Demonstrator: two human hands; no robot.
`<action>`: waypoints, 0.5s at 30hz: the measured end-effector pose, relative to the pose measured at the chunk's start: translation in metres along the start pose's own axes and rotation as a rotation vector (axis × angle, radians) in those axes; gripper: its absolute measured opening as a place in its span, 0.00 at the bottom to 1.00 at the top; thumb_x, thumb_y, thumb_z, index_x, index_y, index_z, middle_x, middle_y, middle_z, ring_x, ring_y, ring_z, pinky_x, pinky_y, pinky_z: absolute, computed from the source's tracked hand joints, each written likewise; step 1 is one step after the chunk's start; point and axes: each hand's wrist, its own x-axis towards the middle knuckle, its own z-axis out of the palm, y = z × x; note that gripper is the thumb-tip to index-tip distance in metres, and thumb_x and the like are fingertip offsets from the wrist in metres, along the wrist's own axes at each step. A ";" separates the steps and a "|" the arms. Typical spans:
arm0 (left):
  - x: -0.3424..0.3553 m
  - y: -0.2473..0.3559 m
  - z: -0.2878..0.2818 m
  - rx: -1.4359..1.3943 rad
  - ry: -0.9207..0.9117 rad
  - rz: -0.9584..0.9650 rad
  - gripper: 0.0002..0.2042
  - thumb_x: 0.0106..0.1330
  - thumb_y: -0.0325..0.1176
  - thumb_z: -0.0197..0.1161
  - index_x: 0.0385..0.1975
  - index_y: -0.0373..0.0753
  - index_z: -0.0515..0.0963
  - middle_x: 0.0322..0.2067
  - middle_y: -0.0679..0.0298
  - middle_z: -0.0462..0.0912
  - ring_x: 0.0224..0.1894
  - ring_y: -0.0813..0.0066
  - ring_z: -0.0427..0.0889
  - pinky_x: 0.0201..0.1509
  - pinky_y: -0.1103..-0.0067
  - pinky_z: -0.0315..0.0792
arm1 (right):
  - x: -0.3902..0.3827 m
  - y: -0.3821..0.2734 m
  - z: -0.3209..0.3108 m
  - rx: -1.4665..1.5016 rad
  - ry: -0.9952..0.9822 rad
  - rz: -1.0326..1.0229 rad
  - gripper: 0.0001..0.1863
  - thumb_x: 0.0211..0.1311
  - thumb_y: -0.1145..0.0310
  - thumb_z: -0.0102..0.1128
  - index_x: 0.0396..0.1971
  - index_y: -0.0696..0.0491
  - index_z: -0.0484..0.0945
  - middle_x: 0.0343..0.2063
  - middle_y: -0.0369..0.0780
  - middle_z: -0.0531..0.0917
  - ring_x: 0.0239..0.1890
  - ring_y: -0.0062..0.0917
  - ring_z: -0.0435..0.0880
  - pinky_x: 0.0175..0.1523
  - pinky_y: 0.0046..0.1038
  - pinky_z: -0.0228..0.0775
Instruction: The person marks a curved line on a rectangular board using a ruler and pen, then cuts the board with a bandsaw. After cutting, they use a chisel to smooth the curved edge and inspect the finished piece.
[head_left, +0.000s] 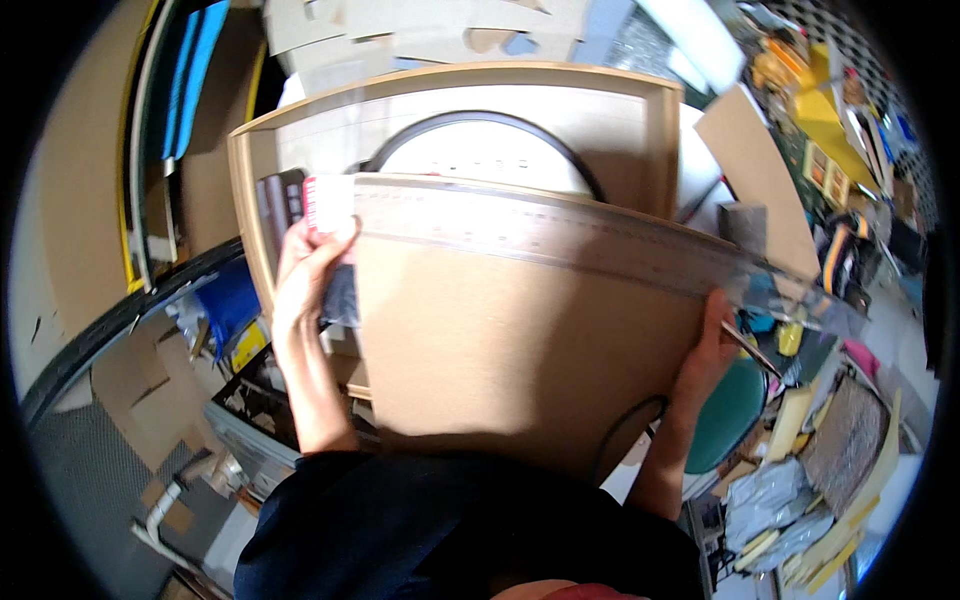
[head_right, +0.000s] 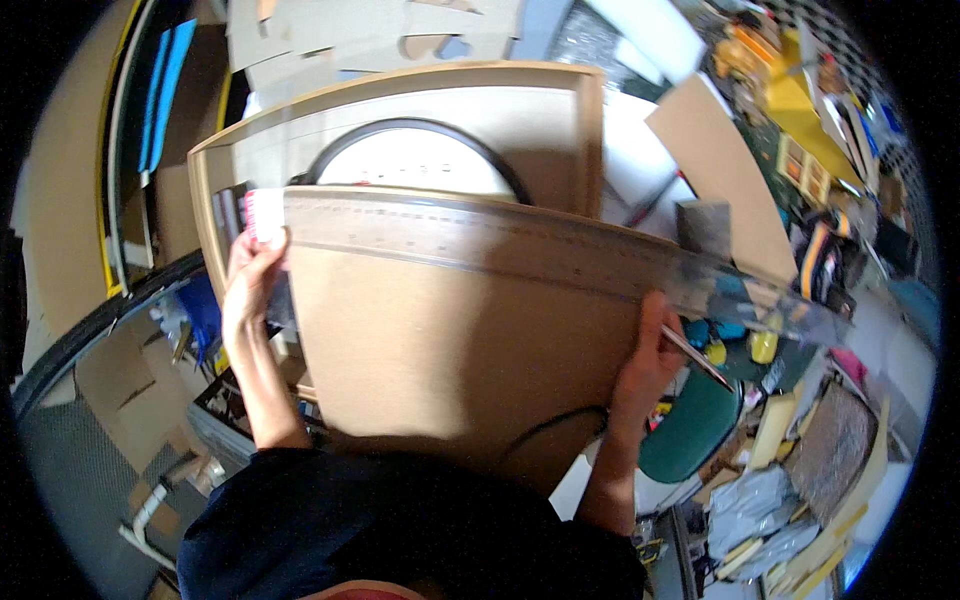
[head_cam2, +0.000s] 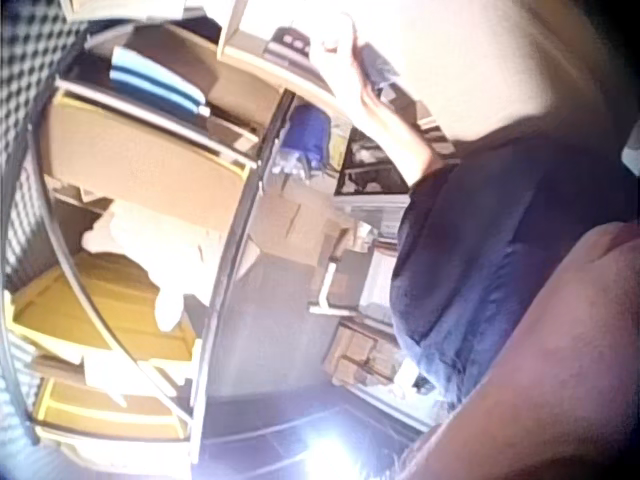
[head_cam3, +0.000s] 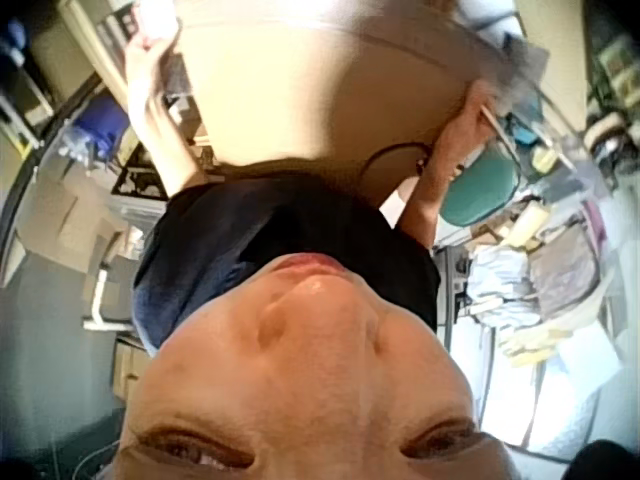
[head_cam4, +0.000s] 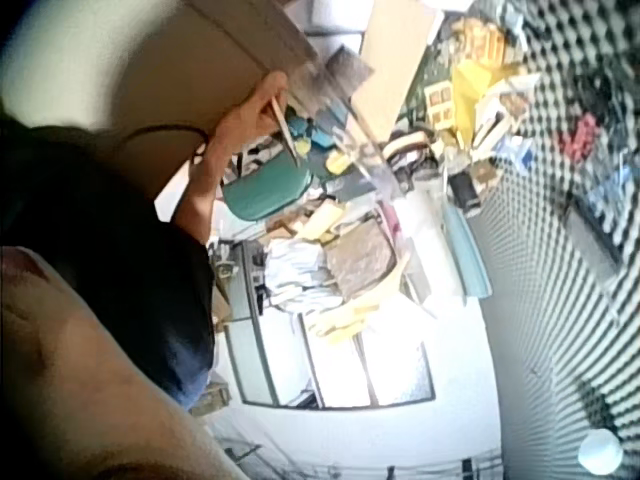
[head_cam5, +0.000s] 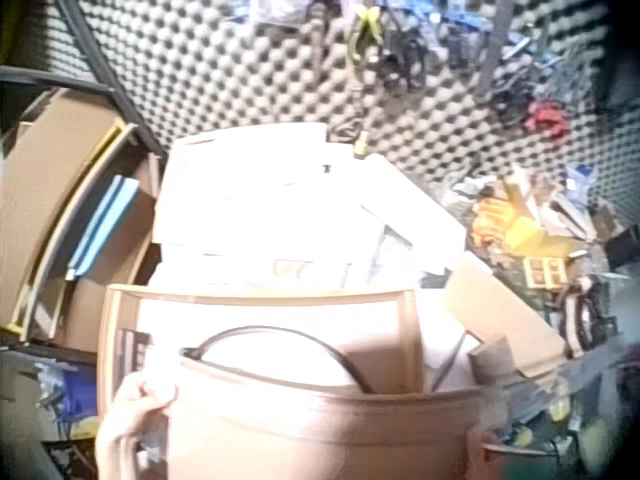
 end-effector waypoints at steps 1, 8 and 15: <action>0.001 -0.003 -0.002 -0.005 -0.017 0.019 0.08 0.56 0.34 0.68 0.30 0.40 0.77 0.20 0.75 0.76 0.20 0.91 0.69 0.28 0.90 0.64 | 0.000 0.003 0.002 -0.017 0.027 -0.011 0.14 0.65 0.62 0.54 0.33 0.58 0.78 0.29 0.32 0.76 0.34 0.14 0.69 0.40 0.17 0.61; -0.002 0.009 0.003 -0.023 -0.096 -0.038 0.10 0.56 0.35 0.68 0.32 0.37 0.78 0.22 0.74 0.77 0.23 0.91 0.72 0.28 0.90 0.67 | 0.004 0.011 -0.006 0.030 -0.015 0.012 0.18 0.65 0.57 0.53 0.37 0.60 0.77 0.34 0.36 0.79 0.36 0.17 0.73 0.42 0.21 0.65; -0.001 0.005 0.003 -0.011 -0.074 -0.034 0.11 0.56 0.35 0.68 0.34 0.37 0.78 0.23 0.72 0.78 0.22 0.90 0.73 0.27 0.91 0.67 | 0.001 0.000 -0.003 0.004 -0.043 0.076 0.20 0.64 0.54 0.54 0.37 0.60 0.77 0.34 0.37 0.80 0.34 0.18 0.73 0.42 0.21 0.64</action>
